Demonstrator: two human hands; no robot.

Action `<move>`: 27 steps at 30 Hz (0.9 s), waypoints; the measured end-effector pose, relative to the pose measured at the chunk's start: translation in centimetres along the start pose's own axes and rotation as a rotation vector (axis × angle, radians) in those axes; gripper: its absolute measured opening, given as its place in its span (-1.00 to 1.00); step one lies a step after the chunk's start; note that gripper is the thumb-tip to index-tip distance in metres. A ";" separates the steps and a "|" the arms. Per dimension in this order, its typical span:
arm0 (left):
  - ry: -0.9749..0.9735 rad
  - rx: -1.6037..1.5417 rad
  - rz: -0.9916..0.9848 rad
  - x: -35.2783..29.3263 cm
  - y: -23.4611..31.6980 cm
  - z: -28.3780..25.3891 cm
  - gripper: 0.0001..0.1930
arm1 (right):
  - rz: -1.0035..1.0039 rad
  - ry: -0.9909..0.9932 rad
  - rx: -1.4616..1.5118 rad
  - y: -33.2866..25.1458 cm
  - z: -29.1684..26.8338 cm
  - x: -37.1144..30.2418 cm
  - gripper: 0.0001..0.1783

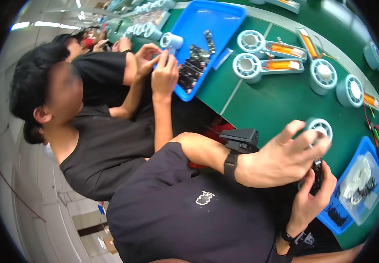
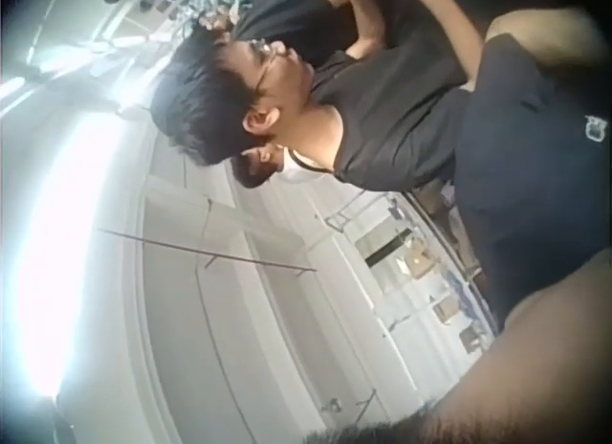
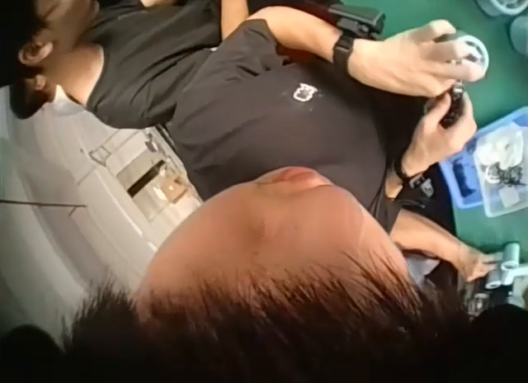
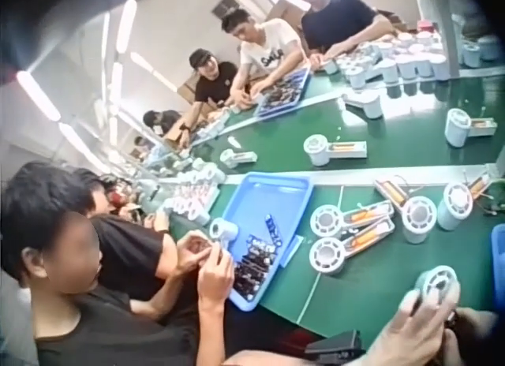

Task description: The person picks up a circuit board and a fan housing, connects the battery wires to the board, and presses the board into the housing. They then set the assembly down and pick up another circuit board to repeat the process.

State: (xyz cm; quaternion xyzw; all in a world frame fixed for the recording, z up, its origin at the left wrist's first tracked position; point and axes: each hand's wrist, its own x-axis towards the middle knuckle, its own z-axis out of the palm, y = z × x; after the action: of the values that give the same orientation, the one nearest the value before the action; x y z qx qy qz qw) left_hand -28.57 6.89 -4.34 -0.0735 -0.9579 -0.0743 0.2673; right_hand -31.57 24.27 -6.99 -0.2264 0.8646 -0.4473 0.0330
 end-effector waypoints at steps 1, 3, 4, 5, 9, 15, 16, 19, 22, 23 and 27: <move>0.093 -0.027 0.074 0.5 -0.4 0.0 -0.91 | 0.017 -0.001 0.001 0.1 -0.1 0.2 -0.66; 0.081 -0.094 0.086 0.4 -1.9 0.8 -0.91 | 0.021 -0.009 0.012 0.2 -0.1 0.5 -0.66; 0.077 -0.197 0.113 0.4 -2.7 1.4 -0.90 | 0.008 -0.020 -0.007 0.2 -0.2 0.7 -0.66; 0.074 -0.301 0.140 0.4 -3.3 1.9 -0.89 | -0.005 -0.029 -0.029 0.1 -0.3 0.8 -0.65; 0.135 -0.468 0.208 0.4 -4.8 3.1 -0.85 | -0.105 -0.013 -0.092 0.6 0.1 0.6 -0.65; 0.245 -0.503 0.242 -0.2 -5.3 3.7 -0.81 | -0.189 0.065 -0.222 -0.6 0.8 0.7 -0.63; 0.235 -0.484 0.255 -0.4 -5.7 3.5 -0.81 | -0.187 0.038 -0.238 -0.9 1.1 0.7 -0.62; 0.221 -0.463 0.268 -0.4 -5.4 3.7 -0.83 | -0.169 0.007 -0.284 -1.2 1.1 0.4 -0.61; 0.205 -0.445 0.249 0.1 -4.8 3.2 -0.84 | -0.176 -0.060 -0.388 -1.2 0.4 0.3 -0.58; 0.160 -0.428 0.254 0.0 -5.0 2.8 -0.85 | -0.173 -0.045 -0.405 -1.1 0.3 0.2 -0.58; 0.063 -0.413 0.259 0.3 -5.1 1.7 -0.86 | 0.031 -0.028 0.049 0.2 0.8 -0.8 -0.62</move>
State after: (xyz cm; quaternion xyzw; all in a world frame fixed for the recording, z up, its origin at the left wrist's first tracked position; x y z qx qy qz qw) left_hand -30.59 2.27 -6.10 -0.2465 -0.8961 -0.2360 0.2836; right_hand -30.66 24.08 -7.72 -0.2184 0.8563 -0.4644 0.0578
